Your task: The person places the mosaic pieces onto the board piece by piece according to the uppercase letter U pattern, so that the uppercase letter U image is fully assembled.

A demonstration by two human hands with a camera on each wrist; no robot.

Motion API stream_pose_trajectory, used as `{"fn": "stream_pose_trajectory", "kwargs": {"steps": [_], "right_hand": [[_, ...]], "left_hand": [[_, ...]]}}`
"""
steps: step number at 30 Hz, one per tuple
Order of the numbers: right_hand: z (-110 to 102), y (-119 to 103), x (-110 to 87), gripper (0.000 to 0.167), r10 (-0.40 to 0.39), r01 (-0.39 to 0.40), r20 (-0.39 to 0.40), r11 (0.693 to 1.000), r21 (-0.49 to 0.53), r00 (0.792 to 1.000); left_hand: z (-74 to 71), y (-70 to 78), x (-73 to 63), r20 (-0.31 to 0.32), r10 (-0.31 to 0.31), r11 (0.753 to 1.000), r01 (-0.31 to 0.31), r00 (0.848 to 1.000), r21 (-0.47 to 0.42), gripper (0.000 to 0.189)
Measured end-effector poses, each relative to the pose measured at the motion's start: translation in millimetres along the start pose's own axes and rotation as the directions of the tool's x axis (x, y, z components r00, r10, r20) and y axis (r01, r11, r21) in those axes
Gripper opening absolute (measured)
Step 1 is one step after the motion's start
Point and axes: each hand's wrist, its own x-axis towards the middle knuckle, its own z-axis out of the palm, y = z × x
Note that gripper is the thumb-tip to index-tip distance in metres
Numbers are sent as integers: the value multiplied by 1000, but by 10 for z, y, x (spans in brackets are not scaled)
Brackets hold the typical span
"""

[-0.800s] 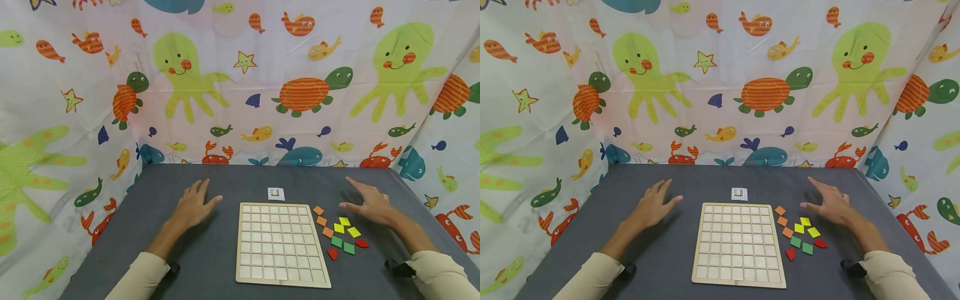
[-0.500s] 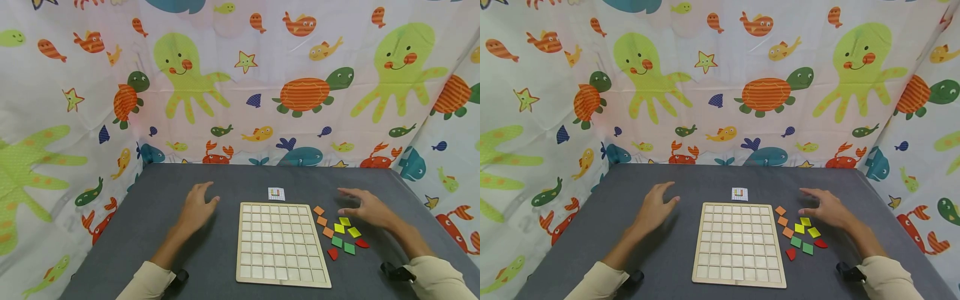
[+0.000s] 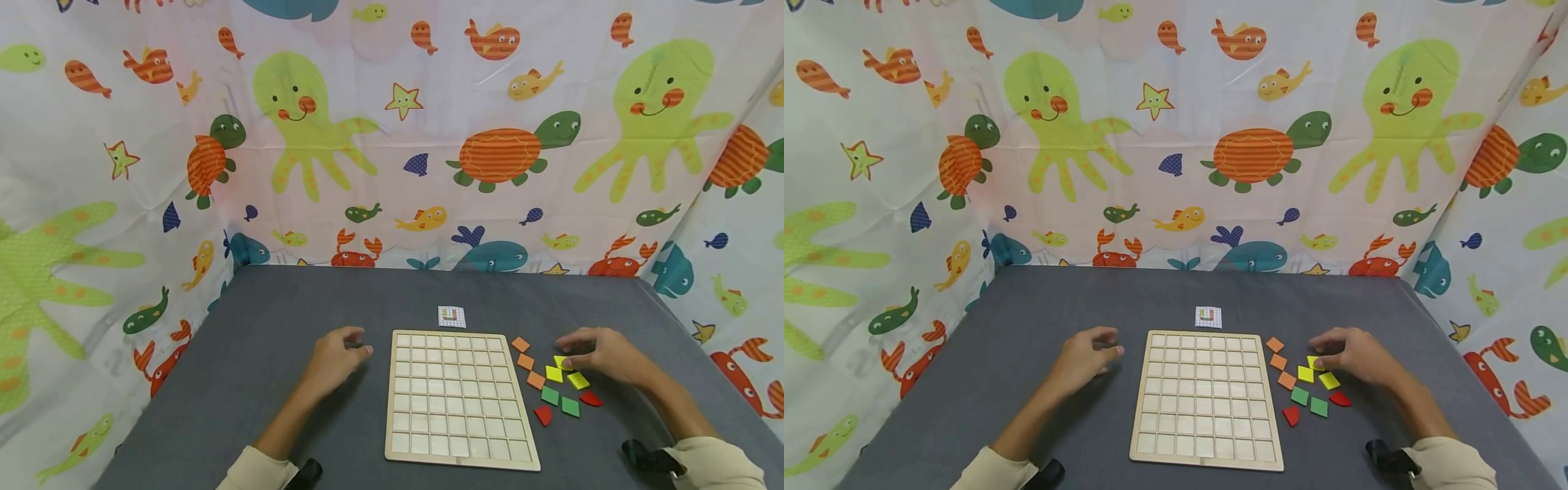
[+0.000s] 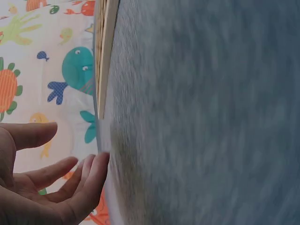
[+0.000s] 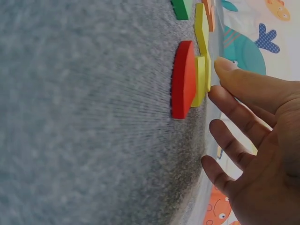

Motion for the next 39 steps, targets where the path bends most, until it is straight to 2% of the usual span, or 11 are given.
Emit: {"fn": "stream_pose_trajectory", "kwargs": {"steps": [4, 8, 12, 16, 23, 32, 39], "right_hand": [[31, 29, -4, 40, -7, 6, 5, 1000, 4, 1000], [53, 25, -10, 36, -26, 26, -9, 1000, -5, 1000], [74, 6, -16, 31, -50, 49, -25, 998, -40, 998], [77, -10, -26, 30, -40, 37, -36, 997, -67, 999], [59, -6, -55, 33, -32, 30, -25, 997, -76, 999], [68, 15, -76, 29, -60, 52, -48, 985, -162, 997], [87, -21, -77, 35, -59, 49, -66, 987, -152, 996]], "left_hand": [[60, 17, -80, 79, -33, 994, 41, 996, -100, 46], [111, 24, -137, 153, -38, 984, 64, 987, -169, 50], [144, 48, -169, 237, -48, 972, 100, 970, -214, 54], [188, 82, -182, 295, -57, 963, 131, 954, -236, 58], [243, 120, -181, 315, -66, 957, 150, 947, -250, 64], [285, 152, -165, 317, -71, 959, 153, 946, -240, 61], [295, 128, -140, 329, -83, 955, 169, 941, -242, 61]]}}
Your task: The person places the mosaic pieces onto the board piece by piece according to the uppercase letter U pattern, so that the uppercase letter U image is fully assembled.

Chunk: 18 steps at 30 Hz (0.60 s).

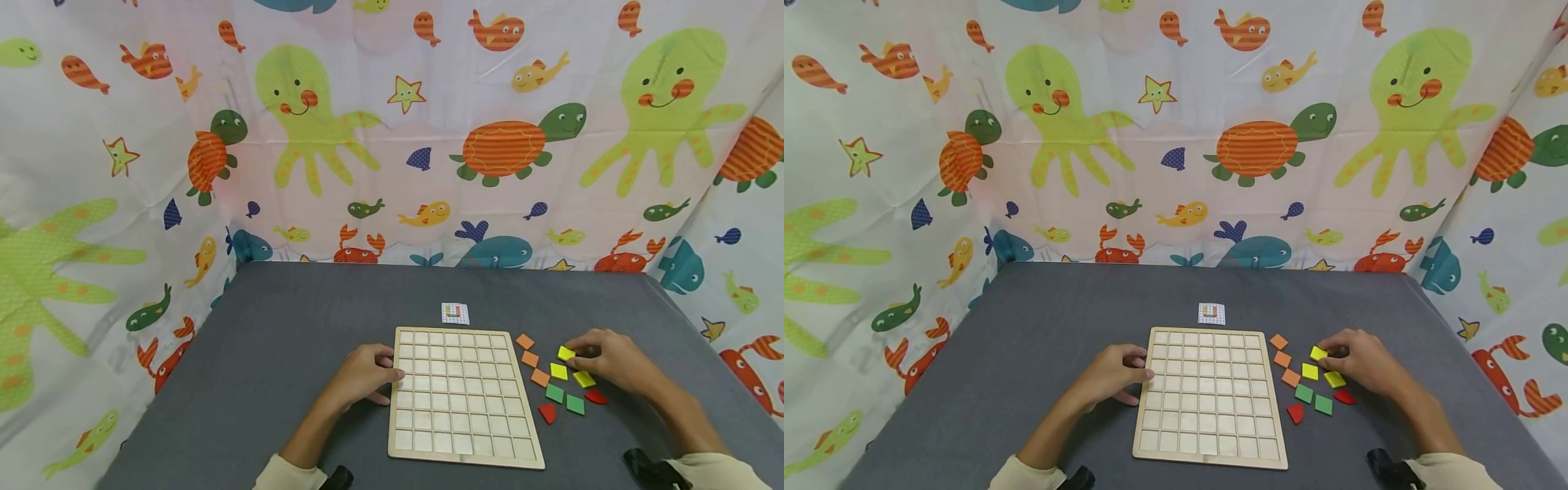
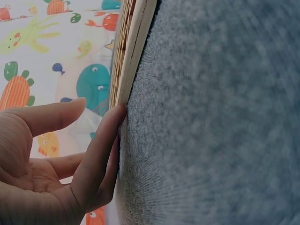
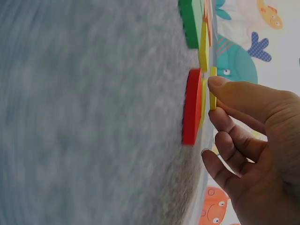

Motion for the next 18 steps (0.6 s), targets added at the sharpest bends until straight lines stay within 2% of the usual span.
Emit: {"fn": "stream_pose_trajectory", "kwargs": {"steps": [7, 18], "right_hand": [[21, -228, 43, 39, 21, -21, -9, 998, 52, 1000], [166, -619, 175, 29, -79, 87, -72, 989, 116, 994]], "left_hand": [[-10, -25, -15, 4, 12, 1000, -12, 1000, -7, 60], [-34, -33, -18, 25, 6, 999, -5, 1000, -47, 63]]}}
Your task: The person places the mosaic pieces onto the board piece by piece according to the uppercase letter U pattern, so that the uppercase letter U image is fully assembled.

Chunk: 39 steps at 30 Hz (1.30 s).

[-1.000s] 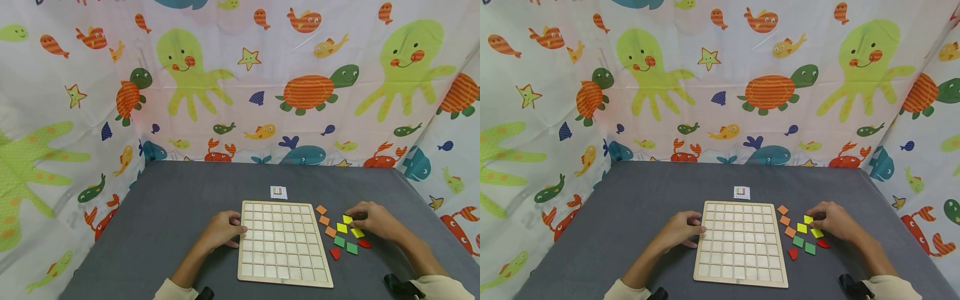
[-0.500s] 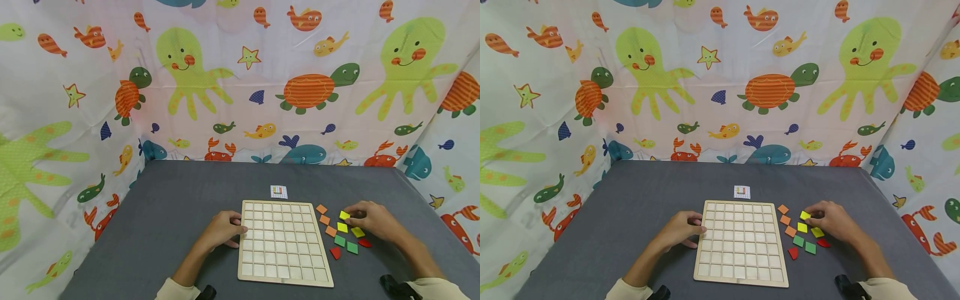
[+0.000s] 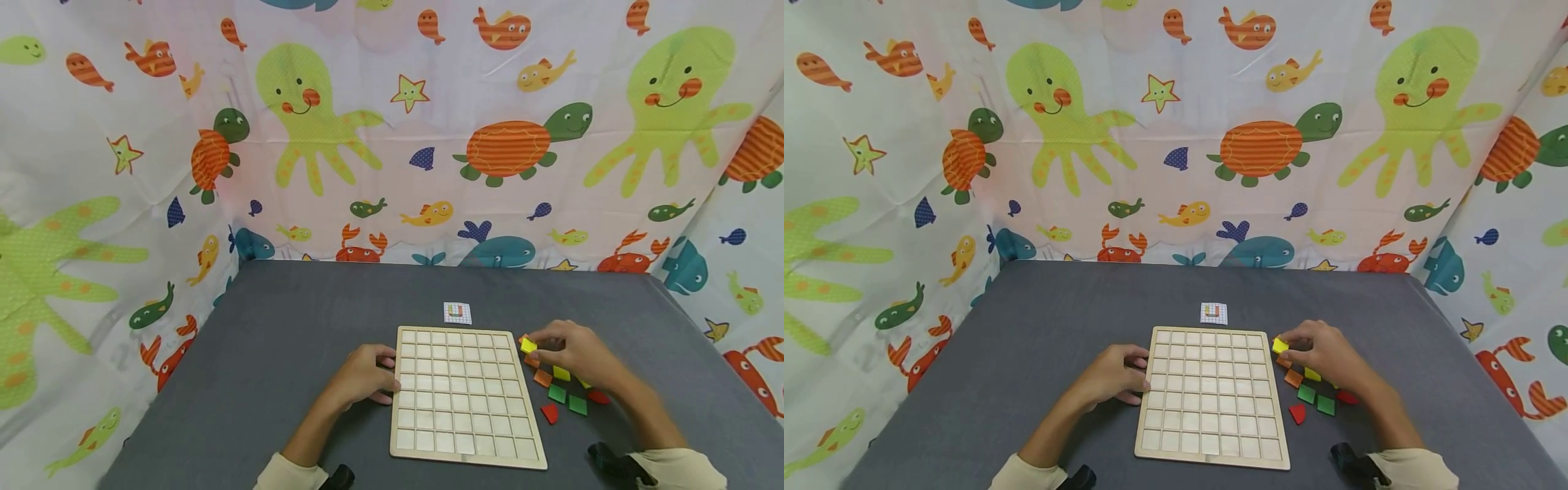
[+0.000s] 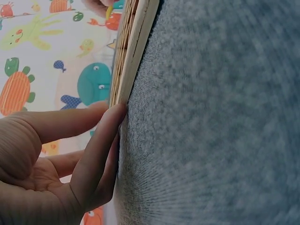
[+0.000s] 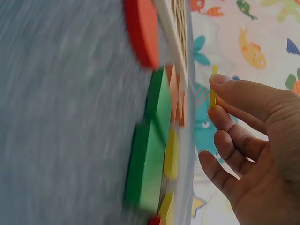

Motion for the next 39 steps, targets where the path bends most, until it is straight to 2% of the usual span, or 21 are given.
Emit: {"fn": "stream_pose_trajectory", "kwargs": {"steps": [13, 26, 39], "right_hand": [[203, -282, 165, 24, -95, 98, -35, 992, 76, 995], [354, -522, 327, 22, -108, 107, -1, 985, 135, 994], [551, -758, 490, 21, -214, 202, 39, 958, 205, 976]], "left_hand": [[20, 13, 1, -12, 1, 1000, -1, 1000, 14, 66], [25, 22, -5, -13, 7, 1000, -7, 1000, 12, 68], [27, 17, -3, -12, -1, 1000, 1, 1000, 15, 67]]}}
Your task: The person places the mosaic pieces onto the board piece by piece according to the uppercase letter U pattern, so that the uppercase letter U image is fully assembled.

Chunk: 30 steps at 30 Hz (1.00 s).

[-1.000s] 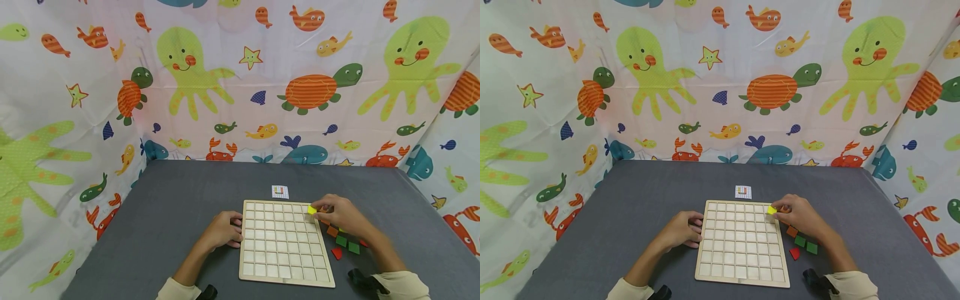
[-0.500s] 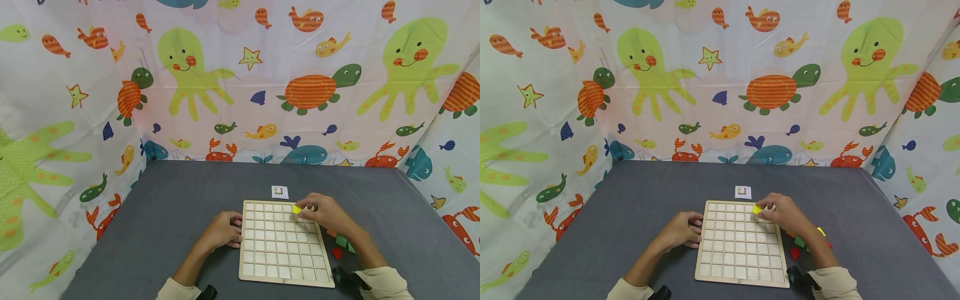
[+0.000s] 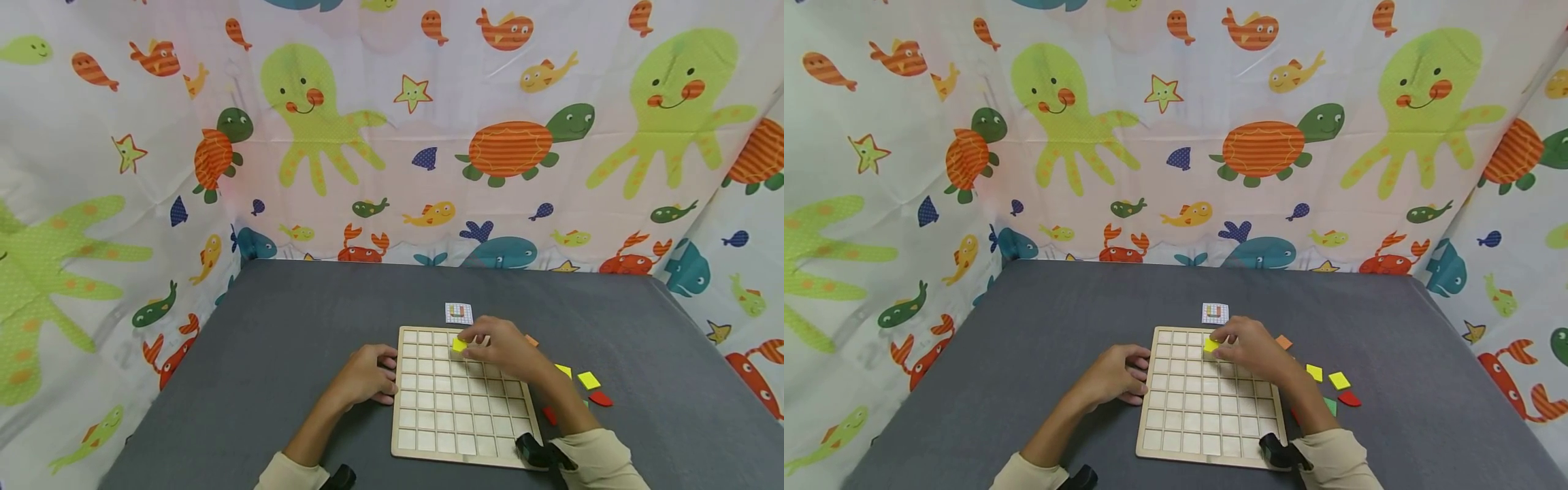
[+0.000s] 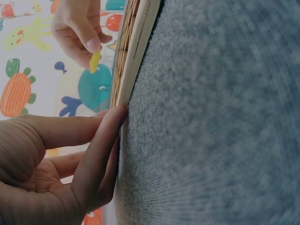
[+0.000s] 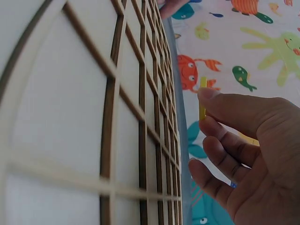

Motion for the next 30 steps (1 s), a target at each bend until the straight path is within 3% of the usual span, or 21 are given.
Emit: {"fn": "stream_pose_trajectory", "kwargs": {"steps": [8, 16, 30], "right_hand": [[98, -107, 107, 21, 24, -25, 35, 1000, 18, 999], [217, -146, 232, 22, -14, 14, 52, 1000, -10, 999], [374, -225, 378, 25, 27, -26, 83, 1000, -17, 996]], "left_hand": [[-8, -6, 1, 0, 10, 1000, -10, 1000, 10, 67], [-11, -31, 13, -3, 10, 1000, -10, 1000, 9, 68], [-6, -16, 9, -7, 5, 1000, -5, 1000, 12, 66]]}}
